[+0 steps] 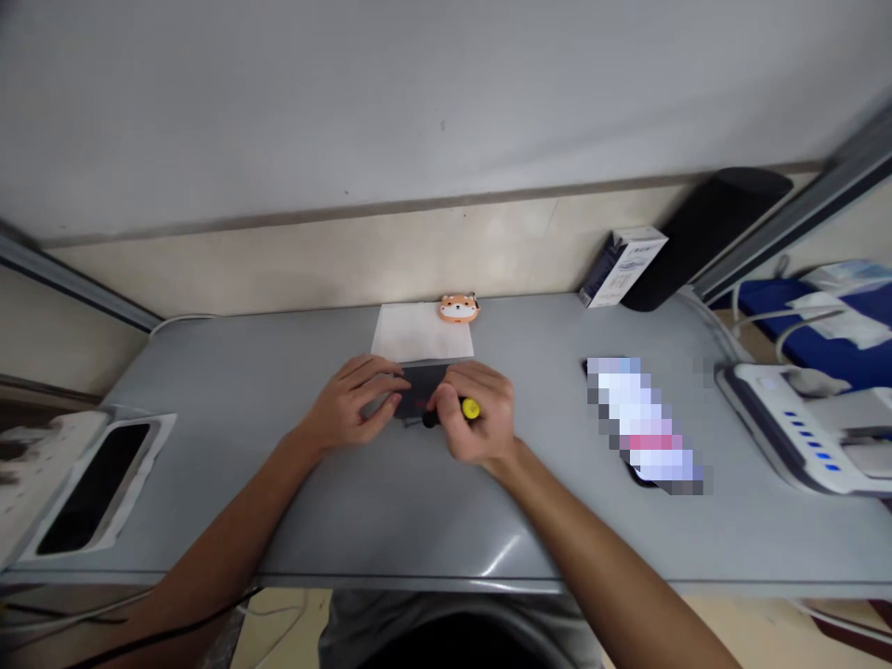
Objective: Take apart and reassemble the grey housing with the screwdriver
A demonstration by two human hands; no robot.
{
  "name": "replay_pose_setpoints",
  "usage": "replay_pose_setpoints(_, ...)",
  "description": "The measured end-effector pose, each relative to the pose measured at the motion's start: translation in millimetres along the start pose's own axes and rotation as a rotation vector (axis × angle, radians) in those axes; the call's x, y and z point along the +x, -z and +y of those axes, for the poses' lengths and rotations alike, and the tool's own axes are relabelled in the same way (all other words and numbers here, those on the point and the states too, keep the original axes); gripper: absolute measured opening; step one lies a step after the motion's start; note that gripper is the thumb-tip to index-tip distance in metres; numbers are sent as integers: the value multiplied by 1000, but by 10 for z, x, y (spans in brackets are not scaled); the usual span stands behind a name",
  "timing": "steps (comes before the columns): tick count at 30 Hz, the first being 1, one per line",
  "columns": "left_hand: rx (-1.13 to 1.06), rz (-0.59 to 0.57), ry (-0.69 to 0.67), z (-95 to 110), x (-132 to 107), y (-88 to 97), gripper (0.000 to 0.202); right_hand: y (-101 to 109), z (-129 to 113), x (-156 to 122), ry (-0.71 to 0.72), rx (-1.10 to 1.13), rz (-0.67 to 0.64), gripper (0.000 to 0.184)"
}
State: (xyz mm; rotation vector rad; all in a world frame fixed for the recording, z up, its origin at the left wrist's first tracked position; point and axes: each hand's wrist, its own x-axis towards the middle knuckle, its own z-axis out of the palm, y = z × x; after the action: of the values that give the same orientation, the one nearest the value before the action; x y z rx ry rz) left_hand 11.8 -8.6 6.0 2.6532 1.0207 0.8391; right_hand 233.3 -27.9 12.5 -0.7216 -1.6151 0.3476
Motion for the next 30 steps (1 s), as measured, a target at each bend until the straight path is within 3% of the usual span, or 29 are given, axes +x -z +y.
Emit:
replay_pose_setpoints(8, 39, -52, -80, 11, -5, -114, 23, 55, 245, 28, -469, 80, 325, 45)
replay_pose_setpoints(14, 45, 6, -7, -130, -40, -166, 34, 63, 380, 81, -620, 93, 448, 42)
replay_pose_setpoints(21, 179, 188, 275, -483, 164, -116, 28, 76, 545, 149, -833, 127, 598, 40)
replay_pose_setpoints(26, 226, 111, 323, -648, 390, -196, 19, 86, 600, 157, -942, 147, 639, 38)
replay_pose_setpoints(30, 189, 51, 357, -678, 342, -259, 16, 93, 610, 158, -935, 159, 669, 35)
